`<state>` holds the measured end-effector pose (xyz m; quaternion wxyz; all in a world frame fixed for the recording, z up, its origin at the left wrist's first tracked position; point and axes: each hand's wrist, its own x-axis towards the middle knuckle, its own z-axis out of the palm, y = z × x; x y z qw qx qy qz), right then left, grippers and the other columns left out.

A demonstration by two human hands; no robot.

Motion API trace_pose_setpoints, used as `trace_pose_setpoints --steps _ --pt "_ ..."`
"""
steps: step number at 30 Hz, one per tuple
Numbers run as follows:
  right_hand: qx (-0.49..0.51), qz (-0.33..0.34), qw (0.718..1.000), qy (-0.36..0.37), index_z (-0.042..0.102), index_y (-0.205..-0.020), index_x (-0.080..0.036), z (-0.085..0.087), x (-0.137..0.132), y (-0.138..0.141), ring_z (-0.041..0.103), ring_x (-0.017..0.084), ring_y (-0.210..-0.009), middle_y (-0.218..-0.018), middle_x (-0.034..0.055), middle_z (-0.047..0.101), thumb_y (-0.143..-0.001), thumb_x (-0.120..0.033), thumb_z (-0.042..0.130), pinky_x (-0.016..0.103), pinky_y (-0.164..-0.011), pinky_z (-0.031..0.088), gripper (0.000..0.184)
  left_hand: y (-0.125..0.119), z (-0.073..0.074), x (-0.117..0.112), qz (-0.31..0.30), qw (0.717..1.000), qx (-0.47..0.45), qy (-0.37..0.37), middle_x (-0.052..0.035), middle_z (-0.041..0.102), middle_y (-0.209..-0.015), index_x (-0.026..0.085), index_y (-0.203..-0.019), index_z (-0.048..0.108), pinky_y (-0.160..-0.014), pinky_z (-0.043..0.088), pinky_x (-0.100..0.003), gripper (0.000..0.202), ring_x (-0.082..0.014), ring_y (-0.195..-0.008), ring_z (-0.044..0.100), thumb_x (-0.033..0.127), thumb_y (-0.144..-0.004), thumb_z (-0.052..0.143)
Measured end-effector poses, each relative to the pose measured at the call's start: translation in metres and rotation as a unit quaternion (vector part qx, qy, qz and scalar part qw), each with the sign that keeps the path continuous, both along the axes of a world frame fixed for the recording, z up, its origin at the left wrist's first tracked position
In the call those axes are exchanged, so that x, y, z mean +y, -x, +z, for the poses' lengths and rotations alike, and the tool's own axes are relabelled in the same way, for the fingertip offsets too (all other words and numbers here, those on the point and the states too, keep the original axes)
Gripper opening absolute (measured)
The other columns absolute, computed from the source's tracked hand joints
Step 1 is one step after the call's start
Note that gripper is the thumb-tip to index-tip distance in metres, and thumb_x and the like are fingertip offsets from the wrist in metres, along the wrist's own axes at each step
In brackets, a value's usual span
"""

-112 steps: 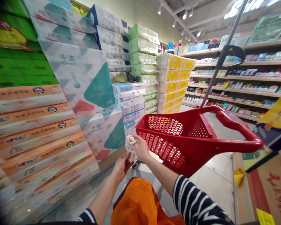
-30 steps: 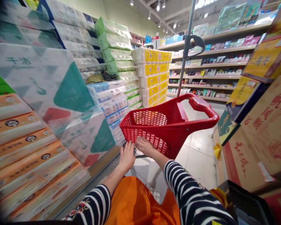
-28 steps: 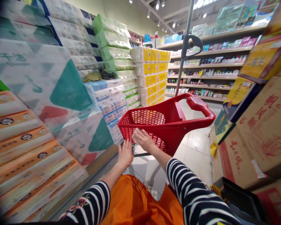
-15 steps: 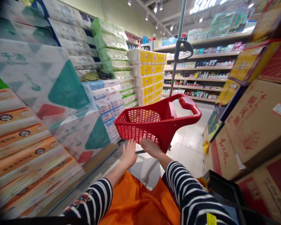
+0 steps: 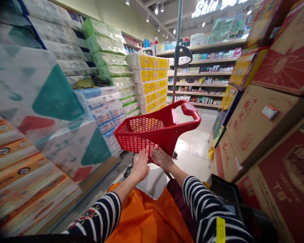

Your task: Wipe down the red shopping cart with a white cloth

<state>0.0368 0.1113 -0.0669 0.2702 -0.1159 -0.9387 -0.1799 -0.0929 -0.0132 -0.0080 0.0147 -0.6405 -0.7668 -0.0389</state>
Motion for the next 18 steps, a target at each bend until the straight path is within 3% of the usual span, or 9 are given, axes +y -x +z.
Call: trace_pose_setpoints --steps 4,6,7,9,14,16,18 --pt "0.144 -0.097 0.985 -0.016 0.049 -0.126 -0.021 0.082 0.010 -0.043 0.025 0.020 -0.133 -0.132 0.0061 0.048 -0.091 -0.013 0.035 0.046 -0.110 0.015 0.039 -0.017 0.011 0.012 -0.024 0.999 -0.006 -0.037 -0.0117 0.012 -0.149 0.010 -0.140 0.019 -0.109 0.014 -0.049 0.069 -0.0244 -0.137 0.008 0.020 -0.076 0.042" --pt "0.191 -0.138 0.971 -0.030 0.048 -0.127 -0.020 0.108 0.018 -0.062 0.023 0.021 -0.133 -0.132 0.0068 0.047 -0.090 -0.011 0.035 0.047 -0.110 0.014 0.040 -0.027 0.018 0.015 -0.044 0.998 -0.011 -0.053 -0.0107 0.011 -0.149 0.009 -0.140 0.018 -0.110 0.013 -0.048 0.068 -0.0238 -0.137 0.007 0.020 -0.077 0.040" --pt "0.197 -0.148 0.969 -0.035 0.048 -0.127 -0.020 0.111 0.020 -0.070 0.023 0.021 -0.133 -0.132 0.0070 0.047 -0.090 -0.010 0.034 0.046 -0.109 0.014 0.041 -0.032 0.021 0.015 -0.053 0.997 -0.013 -0.059 -0.0100 0.010 -0.149 0.009 -0.140 0.018 -0.110 0.012 -0.047 0.067 -0.0233 -0.137 0.007 0.021 -0.078 0.039" --pt "0.172 -0.149 0.973 -0.039 0.050 -0.125 -0.019 0.098 0.021 -0.078 0.025 0.020 -0.133 -0.131 0.0072 0.049 -0.089 -0.008 0.033 0.045 -0.109 0.016 0.041 -0.040 0.024 0.015 -0.067 0.995 -0.018 -0.066 -0.0088 0.010 -0.150 0.009 -0.140 0.019 -0.110 0.012 -0.046 0.067 -0.0227 -0.137 0.007 0.022 -0.077 0.039" --pt "0.048 -0.091 0.994 -0.037 0.053 -0.120 -0.017 0.023 0.004 -0.071 0.034 0.019 -0.128 -0.128 0.0084 0.052 -0.090 -0.011 0.038 0.045 -0.107 0.022 0.034 -0.048 0.017 0.010 -0.108 0.992 -0.012 -0.068 -0.0085 0.012 -0.149 0.009 -0.140 0.020 -0.111 0.010 -0.047 0.069 -0.0234 -0.137 0.007 0.024 -0.076 0.041" --pt "0.033 -0.072 0.996 -0.040 0.054 -0.118 -0.018 0.018 0.000 -0.066 0.036 0.019 -0.127 -0.126 0.0075 0.053 -0.090 -0.014 0.039 0.044 -0.106 0.024 0.031 -0.046 0.014 0.011 -0.114 0.992 -0.004 -0.061 -0.0086 0.013 -0.149 0.009 -0.140 0.020 -0.111 0.010 -0.047 0.069 -0.0236 -0.137 0.008 0.024 -0.076 0.041" --pt "0.054 -0.073 0.995 -0.040 0.054 -0.118 -0.018 0.036 0.002 -0.060 0.033 0.020 -0.129 -0.128 0.0061 0.052 -0.091 -0.015 0.038 0.043 -0.106 0.024 0.032 -0.042 0.014 0.013 -0.105 0.993 0.004 -0.057 -0.0084 0.012 -0.149 0.010 -0.140 0.020 -0.110 0.012 -0.048 0.069 -0.0233 -0.137 0.008 0.021 -0.076 0.041"
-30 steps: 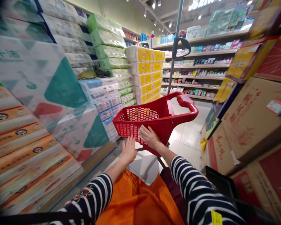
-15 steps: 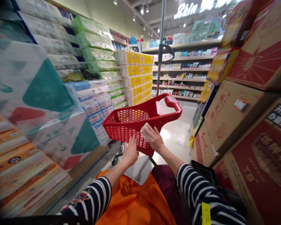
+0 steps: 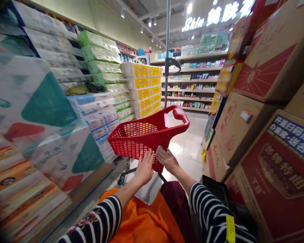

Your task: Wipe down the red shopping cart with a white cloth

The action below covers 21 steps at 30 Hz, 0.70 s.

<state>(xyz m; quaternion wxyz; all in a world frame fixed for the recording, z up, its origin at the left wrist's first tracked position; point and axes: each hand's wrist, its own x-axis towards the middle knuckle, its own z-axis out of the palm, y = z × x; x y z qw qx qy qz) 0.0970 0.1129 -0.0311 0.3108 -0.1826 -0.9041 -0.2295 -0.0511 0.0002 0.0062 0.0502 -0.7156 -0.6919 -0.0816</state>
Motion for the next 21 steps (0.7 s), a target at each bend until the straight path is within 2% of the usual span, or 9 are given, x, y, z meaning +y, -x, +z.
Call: trace_pose_setpoints --steps 4,6,8,12,14,16,19,21 --pt "0.083 -0.034 0.996 0.010 0.048 -0.127 -0.019 0.059 0.017 0.019 0.023 0.020 -0.133 -0.134 0.0074 0.045 -0.091 -0.011 0.035 0.044 -0.108 0.019 0.039 0.011 0.006 0.008 0.047 0.999 0.010 -0.009 -0.0097 0.011 -0.149 0.010 -0.140 0.019 -0.109 0.014 -0.048 0.066 -0.0238 -0.137 0.007 0.019 -0.078 0.037" --pt "0.087 -0.041 0.995 0.016 0.047 -0.128 -0.019 0.067 0.023 0.031 0.022 0.021 -0.134 -0.135 0.0078 0.043 -0.090 -0.010 0.035 0.045 -0.109 0.018 0.040 0.015 0.006 0.009 0.060 0.998 0.015 -0.008 -0.0105 0.011 -0.149 0.009 -0.140 0.019 -0.109 0.014 -0.049 0.066 -0.0242 -0.137 0.007 0.019 -0.078 0.037" --pt "0.052 -0.035 0.998 0.030 0.049 -0.126 -0.019 0.050 0.022 0.041 0.024 0.021 -0.133 -0.134 0.0075 0.045 -0.090 -0.011 0.037 0.045 -0.108 0.019 0.039 0.018 0.004 0.006 0.062 0.998 0.016 -0.003 -0.0104 0.011 -0.149 0.009 -0.140 0.019 -0.109 0.013 -0.049 0.066 -0.0244 -0.137 0.007 0.019 -0.077 0.037" --pt "-0.030 -0.010 0.999 0.041 0.055 -0.118 -0.018 -0.008 0.008 0.052 0.034 0.022 -0.128 -0.127 0.0076 0.053 -0.090 -0.015 0.042 0.044 -0.104 0.028 0.031 0.024 -0.004 -0.002 0.058 0.998 0.007 0.002 -0.0089 0.013 -0.149 0.012 -0.141 0.018 -0.109 0.013 -0.049 0.068 -0.0239 -0.137 0.009 0.018 -0.076 0.038" --pt "-0.043 0.013 0.999 0.030 0.056 -0.116 -0.019 -0.015 0.003 0.056 0.035 0.022 -0.128 -0.125 0.0066 0.054 -0.090 -0.017 0.043 0.043 -0.104 0.029 0.030 0.030 -0.004 -0.003 0.065 0.998 0.005 0.001 -0.0088 0.013 -0.149 0.012 -0.141 0.018 -0.109 0.013 -0.048 0.069 -0.0233 -0.137 0.009 0.017 -0.076 0.039" --pt "-0.024 0.025 0.999 0.016 0.053 -0.120 -0.020 0.001 0.002 0.063 0.031 0.022 -0.130 -0.129 0.0053 0.051 -0.090 -0.016 0.042 0.044 -0.106 0.026 0.032 0.038 -0.001 -0.001 0.083 0.997 0.007 -0.001 -0.0089 0.012 -0.149 0.011 -0.141 0.018 -0.109 0.013 -0.048 0.068 -0.0230 -0.137 0.008 0.016 -0.075 0.039" --pt "0.025 0.015 1.000 0.008 0.046 -0.128 -0.021 0.043 0.011 0.082 0.023 0.023 -0.133 -0.136 0.0056 0.043 -0.090 -0.014 0.041 0.046 -0.109 0.019 0.039 0.053 0.008 0.005 0.114 0.993 0.018 -0.011 -0.0103 0.010 -0.149 0.010 -0.140 0.018 -0.109 0.012 -0.050 0.067 -0.0244 -0.137 0.005 0.016 -0.077 0.037" --pt "0.029 0.015 0.999 0.013 0.045 -0.128 -0.020 0.058 0.018 0.093 0.022 0.023 -0.133 -0.137 0.0063 0.042 -0.090 -0.014 0.041 0.047 -0.109 0.019 0.039 0.061 0.013 0.007 0.127 0.992 0.022 -0.016 -0.0108 0.010 -0.149 0.010 -0.140 0.019 -0.109 0.011 -0.050 0.066 -0.0249 -0.137 0.004 0.017 -0.077 0.036"
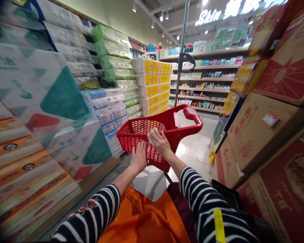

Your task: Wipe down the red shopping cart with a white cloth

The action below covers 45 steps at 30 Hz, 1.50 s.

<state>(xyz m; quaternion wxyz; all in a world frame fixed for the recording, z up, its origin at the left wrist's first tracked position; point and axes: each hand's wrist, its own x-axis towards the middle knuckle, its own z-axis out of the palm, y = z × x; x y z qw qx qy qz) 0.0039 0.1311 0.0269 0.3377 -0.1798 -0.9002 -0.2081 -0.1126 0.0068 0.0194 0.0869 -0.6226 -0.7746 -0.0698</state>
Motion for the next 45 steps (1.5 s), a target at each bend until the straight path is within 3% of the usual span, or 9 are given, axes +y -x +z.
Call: trace_pose_setpoints --steps 2,7,9,17,25,33,35,41,45 --pt "-0.021 0.007 1.000 0.004 0.048 -0.126 -0.020 -0.007 0.005 0.007 0.024 0.023 -0.133 -0.135 0.0062 0.044 -0.090 -0.013 0.041 0.047 -0.108 0.021 0.037 0.006 0.002 -0.001 0.009 1.000 0.001 -0.003 -0.0107 0.011 -0.149 0.010 -0.141 0.018 -0.108 0.012 -0.051 0.066 -0.0248 -0.137 0.005 0.018 -0.077 0.037" --pt "-0.104 0.021 0.994 0.025 0.053 -0.120 -0.017 -0.070 -0.001 0.006 0.031 0.022 -0.130 -0.131 0.0090 0.049 -0.087 -0.009 0.043 0.046 -0.106 0.026 0.036 0.018 -0.008 -0.012 0.014 1.000 0.005 0.008 -0.0096 0.013 -0.149 0.012 -0.141 0.019 -0.109 0.013 -0.049 0.067 -0.0249 -0.137 0.008 0.019 -0.077 0.039" --pt "-0.122 0.036 0.991 0.030 0.055 -0.119 -0.016 -0.081 -0.006 0.008 0.034 0.022 -0.128 -0.128 0.0096 0.052 -0.086 -0.009 0.044 0.046 -0.107 0.026 0.035 0.024 -0.014 -0.014 0.021 1.000 0.005 0.019 -0.0096 0.014 -0.149 0.012 -0.140 0.021 -0.109 0.015 -0.049 0.066 -0.0250 -0.136 0.009 0.019 -0.077 0.039" --pt "-0.028 0.056 0.998 -0.008 0.048 -0.126 -0.020 -0.022 0.007 0.056 0.028 0.024 -0.131 -0.135 0.0057 0.045 -0.090 -0.013 0.041 0.047 -0.109 0.022 0.038 0.054 -0.015 -0.008 0.066 0.998 -0.004 0.021 -0.0103 0.009 -0.149 0.009 -0.140 0.018 -0.109 0.012 -0.048 0.071 -0.0248 -0.137 0.006 0.021 -0.074 0.042" --pt "-0.131 0.101 0.986 0.018 0.062 -0.106 -0.013 -0.096 -0.007 0.073 0.044 0.025 -0.121 -0.118 0.0101 0.059 -0.084 -0.016 0.053 0.044 -0.101 0.036 0.023 0.074 -0.028 -0.021 0.073 0.997 -0.003 0.038 -0.0102 0.012 -0.149 0.009 -0.140 0.020 -0.108 0.016 -0.049 0.067 -0.0247 -0.137 0.009 0.017 -0.076 0.038" --pt "-0.024 0.094 0.995 -0.006 0.047 -0.126 -0.018 -0.021 -0.005 0.120 0.026 0.025 -0.132 -0.136 0.0068 0.043 -0.089 -0.013 0.042 0.047 -0.109 0.020 0.038 0.100 -0.016 -0.013 0.115 0.993 0.001 0.035 -0.0094 0.006 -0.150 0.008 -0.141 0.016 -0.108 0.017 -0.050 0.070 -0.0250 -0.137 0.005 0.018 -0.075 0.038" --pt "-0.043 0.086 0.995 0.008 0.048 -0.126 -0.017 -0.026 -0.003 0.126 0.027 0.025 -0.131 -0.135 0.0079 0.044 -0.089 -0.012 0.040 0.047 -0.108 0.021 0.038 0.102 -0.016 -0.013 0.111 0.993 0.004 0.029 -0.0091 0.006 -0.150 0.009 -0.141 0.016 -0.108 0.016 -0.050 0.069 -0.0248 -0.137 0.005 0.017 -0.076 0.037" --pt "-0.197 0.110 0.972 0.069 0.061 -0.109 -0.013 -0.083 -0.012 0.122 0.038 0.024 -0.125 -0.119 0.0121 0.057 -0.087 -0.015 0.045 0.044 -0.106 0.026 0.027 0.109 -0.023 -0.027 0.107 0.992 -0.008 0.067 -0.0093 0.008 -0.150 0.008 -0.140 0.018 -0.109 0.014 -0.049 0.067 -0.0250 -0.137 0.006 0.016 -0.077 0.037" --pt "-0.163 0.144 0.975 0.041 0.054 -0.119 -0.016 -0.055 -0.017 0.141 0.033 0.025 -0.128 -0.129 0.0086 0.050 -0.089 -0.014 0.040 0.046 -0.107 0.025 0.033 0.123 -0.021 -0.028 0.132 0.988 -0.011 0.074 -0.0098 0.007 -0.150 0.007 -0.140 0.017 -0.108 0.015 -0.050 0.068 -0.0258 -0.137 0.007 0.015 -0.076 0.037"
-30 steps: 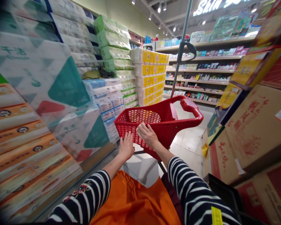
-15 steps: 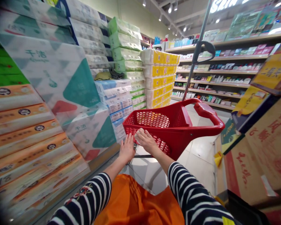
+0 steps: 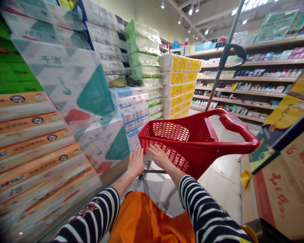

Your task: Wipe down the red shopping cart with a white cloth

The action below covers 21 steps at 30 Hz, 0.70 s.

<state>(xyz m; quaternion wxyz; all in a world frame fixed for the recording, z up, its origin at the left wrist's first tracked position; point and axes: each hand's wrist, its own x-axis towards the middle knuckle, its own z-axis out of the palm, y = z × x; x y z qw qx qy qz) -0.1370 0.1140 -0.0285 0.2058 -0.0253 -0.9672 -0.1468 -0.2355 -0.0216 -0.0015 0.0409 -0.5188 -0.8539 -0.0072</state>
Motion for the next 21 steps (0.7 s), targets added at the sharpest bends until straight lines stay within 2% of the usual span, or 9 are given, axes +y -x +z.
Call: trace_pose_setpoints --steps 3,5,7,11,13,15,17,19,21 --pt "0.061 -0.011 0.998 -0.009 0.047 -0.127 -0.017 0.035 0.004 0.027 0.027 0.027 -0.131 -0.138 0.0081 0.040 -0.088 -0.011 0.038 0.050 -0.107 0.022 0.040 0.012 0.002 0.002 0.019 1.000 0.010 -0.016 -0.0111 0.007 -0.150 0.006 -0.140 0.018 -0.108 0.015 -0.050 0.068 -0.0263 -0.137 0.005 0.016 -0.076 0.038" --pt "0.064 -0.021 0.998 -0.008 0.048 -0.126 -0.016 0.041 0.006 0.040 0.028 0.027 -0.130 -0.137 0.0092 0.041 -0.088 -0.010 0.038 0.049 -0.107 0.022 0.039 0.018 0.001 0.002 0.021 0.999 0.014 -0.024 -0.0120 0.008 -0.149 0.007 -0.140 0.019 -0.108 0.016 -0.050 0.068 -0.0262 -0.137 0.005 0.018 -0.076 0.038" --pt "0.040 -0.022 0.999 -0.007 0.051 -0.123 -0.013 0.029 0.006 0.046 0.031 0.027 -0.129 -0.134 0.0110 0.045 -0.088 -0.010 0.038 0.048 -0.107 0.025 0.037 0.021 -0.002 -0.002 0.016 0.999 0.013 -0.026 -0.0121 0.009 -0.149 0.007 -0.140 0.019 -0.108 0.016 -0.050 0.068 -0.0260 -0.137 0.006 0.018 -0.076 0.038" --pt "-0.038 -0.022 0.999 0.006 0.060 -0.110 -0.010 -0.014 -0.004 0.040 0.039 0.024 -0.124 -0.120 0.0134 0.056 -0.088 -0.012 0.041 0.042 -0.105 0.030 0.029 0.024 -0.008 -0.011 0.015 1.000 0.007 -0.011 -0.0123 0.013 -0.149 0.007 -0.139 0.020 -0.108 0.016 -0.050 0.068 -0.0257 -0.136 0.008 0.018 -0.075 0.039" --pt "-0.060 -0.001 0.998 0.008 0.062 -0.105 -0.012 -0.022 -0.009 0.038 0.042 0.023 -0.122 -0.115 0.0125 0.059 -0.088 -0.013 0.042 0.041 -0.105 0.031 0.026 0.026 -0.009 -0.014 0.018 1.000 0.006 -0.005 -0.0120 0.013 -0.149 0.007 -0.139 0.021 -0.108 0.016 -0.050 0.068 -0.0257 -0.136 0.009 0.017 -0.075 0.039" --pt "-0.043 0.034 0.999 0.002 0.060 -0.110 -0.014 -0.013 -0.013 0.040 0.040 0.023 -0.123 -0.121 0.0108 0.056 -0.088 -0.014 0.041 0.043 -0.105 0.029 0.028 0.029 -0.008 -0.014 0.024 1.000 0.009 -0.006 -0.0115 0.011 -0.149 0.007 -0.139 0.021 -0.108 0.017 -0.050 0.068 -0.0257 -0.136 0.008 0.017 -0.075 0.038" --pt "0.009 0.046 0.999 -0.005 0.054 -0.119 -0.017 0.008 -0.014 0.048 0.032 0.024 -0.128 -0.131 0.0087 0.048 -0.089 -0.014 0.040 0.045 -0.107 0.026 0.033 0.031 -0.005 -0.012 0.039 0.999 0.015 -0.011 -0.0110 0.010 -0.149 0.006 -0.139 0.020 -0.108 0.018 -0.050 0.069 -0.0257 -0.137 0.008 0.017 -0.074 0.039" --pt "0.058 0.024 0.998 -0.005 0.048 -0.125 -0.018 0.030 -0.012 0.057 0.025 0.025 -0.132 -0.137 0.0074 0.041 -0.089 -0.014 0.039 0.047 -0.108 0.022 0.038 0.032 -0.003 -0.010 0.054 0.998 0.024 -0.019 -0.0110 0.010 -0.149 0.006 -0.140 0.019 -0.108 0.019 -0.050 0.071 -0.0259 -0.136 0.008 0.018 -0.073 0.040" --pt "0.071 -0.007 0.997 -0.001 0.047 -0.126 -0.018 0.040 -0.008 0.064 0.023 0.026 -0.133 -0.139 0.0081 0.039 -0.089 -0.015 0.039 0.048 -0.108 0.020 0.038 0.030 -0.002 -0.009 0.057 0.997 0.033 -0.026 -0.0109 0.011 -0.149 0.006 -0.140 0.020 -0.107 0.019 -0.050 0.070 -0.0256 -0.136 0.009 0.018 -0.073 0.040"
